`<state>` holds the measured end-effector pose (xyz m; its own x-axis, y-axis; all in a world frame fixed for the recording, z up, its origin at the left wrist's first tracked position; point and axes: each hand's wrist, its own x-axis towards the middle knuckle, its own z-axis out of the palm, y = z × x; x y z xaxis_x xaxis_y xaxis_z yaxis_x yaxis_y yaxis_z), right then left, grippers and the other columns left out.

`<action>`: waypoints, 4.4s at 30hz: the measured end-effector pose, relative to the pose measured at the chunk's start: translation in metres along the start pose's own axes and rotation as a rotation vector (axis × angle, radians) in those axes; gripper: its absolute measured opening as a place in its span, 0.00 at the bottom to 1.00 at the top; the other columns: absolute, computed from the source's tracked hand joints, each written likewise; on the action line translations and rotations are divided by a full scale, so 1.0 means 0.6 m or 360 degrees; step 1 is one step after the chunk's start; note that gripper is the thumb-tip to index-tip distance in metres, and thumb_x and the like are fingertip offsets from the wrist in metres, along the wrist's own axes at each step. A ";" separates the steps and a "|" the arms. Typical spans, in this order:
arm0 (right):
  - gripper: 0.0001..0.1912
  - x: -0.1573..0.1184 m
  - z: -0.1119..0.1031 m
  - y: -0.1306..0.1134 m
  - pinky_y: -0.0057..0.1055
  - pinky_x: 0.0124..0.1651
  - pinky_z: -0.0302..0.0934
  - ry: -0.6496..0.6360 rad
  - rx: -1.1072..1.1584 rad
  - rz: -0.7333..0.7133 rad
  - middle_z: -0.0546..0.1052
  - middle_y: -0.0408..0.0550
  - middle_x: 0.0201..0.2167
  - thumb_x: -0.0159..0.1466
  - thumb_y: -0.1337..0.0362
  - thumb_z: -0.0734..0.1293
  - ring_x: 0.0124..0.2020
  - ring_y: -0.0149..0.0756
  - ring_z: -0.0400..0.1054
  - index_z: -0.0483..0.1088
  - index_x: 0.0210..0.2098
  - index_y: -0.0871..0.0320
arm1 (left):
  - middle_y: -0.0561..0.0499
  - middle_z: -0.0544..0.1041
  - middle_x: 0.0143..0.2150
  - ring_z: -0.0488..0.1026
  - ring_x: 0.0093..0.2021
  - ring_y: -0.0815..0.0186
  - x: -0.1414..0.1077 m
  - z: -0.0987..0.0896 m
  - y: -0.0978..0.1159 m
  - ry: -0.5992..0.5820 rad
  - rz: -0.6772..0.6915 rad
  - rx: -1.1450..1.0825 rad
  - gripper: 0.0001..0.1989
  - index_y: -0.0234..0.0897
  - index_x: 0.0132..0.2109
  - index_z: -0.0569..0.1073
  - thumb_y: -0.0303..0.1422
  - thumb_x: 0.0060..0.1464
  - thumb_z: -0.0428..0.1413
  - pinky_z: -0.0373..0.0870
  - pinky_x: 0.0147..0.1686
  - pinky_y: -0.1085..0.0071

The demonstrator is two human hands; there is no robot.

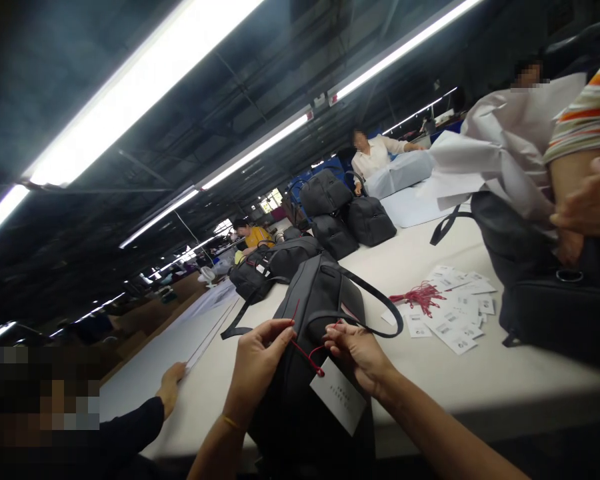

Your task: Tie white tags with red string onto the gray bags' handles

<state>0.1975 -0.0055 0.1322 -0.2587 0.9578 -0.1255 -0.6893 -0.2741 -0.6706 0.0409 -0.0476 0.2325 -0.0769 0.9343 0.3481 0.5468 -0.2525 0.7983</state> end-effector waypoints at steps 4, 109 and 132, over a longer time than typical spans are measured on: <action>0.15 0.030 0.018 -0.009 0.22 0.28 0.64 -0.0089 -0.0163 -0.0181 0.77 0.50 0.28 0.47 0.61 0.79 0.27 0.29 0.69 0.75 0.29 0.64 | 0.49 0.80 0.29 0.76 0.31 0.62 0.048 0.008 0.002 -0.0098 0.0125 0.0231 0.08 0.37 0.33 0.80 0.37 0.52 0.59 0.70 0.36 0.69; 0.17 0.046 0.086 -0.080 0.25 0.25 0.51 -0.0406 -0.0691 -0.0928 0.72 0.45 0.29 0.53 0.52 0.76 0.26 0.26 0.59 0.81 0.34 0.59 | 0.53 0.76 0.26 0.66 0.26 0.76 0.064 0.006 -0.030 -0.0401 -0.0268 -0.0875 0.13 0.32 0.33 0.77 0.38 0.47 0.67 0.61 0.28 0.81; 0.08 0.045 0.062 -0.118 0.28 0.33 0.63 -0.0491 -0.1480 -0.1350 0.76 0.45 0.29 0.62 0.60 0.68 0.28 0.33 0.69 0.76 0.34 0.58 | 0.51 0.75 0.30 0.68 0.30 0.72 0.073 0.004 -0.040 -0.0461 -0.0256 -0.0842 0.16 0.33 0.36 0.77 0.41 0.46 0.67 0.61 0.32 0.77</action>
<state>0.2138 0.0367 0.2033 -0.2053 0.7080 0.6757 -0.0203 0.6872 -0.7262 0.0263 -0.0001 0.2275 0.1456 0.9827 0.1149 0.0545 -0.1239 0.9908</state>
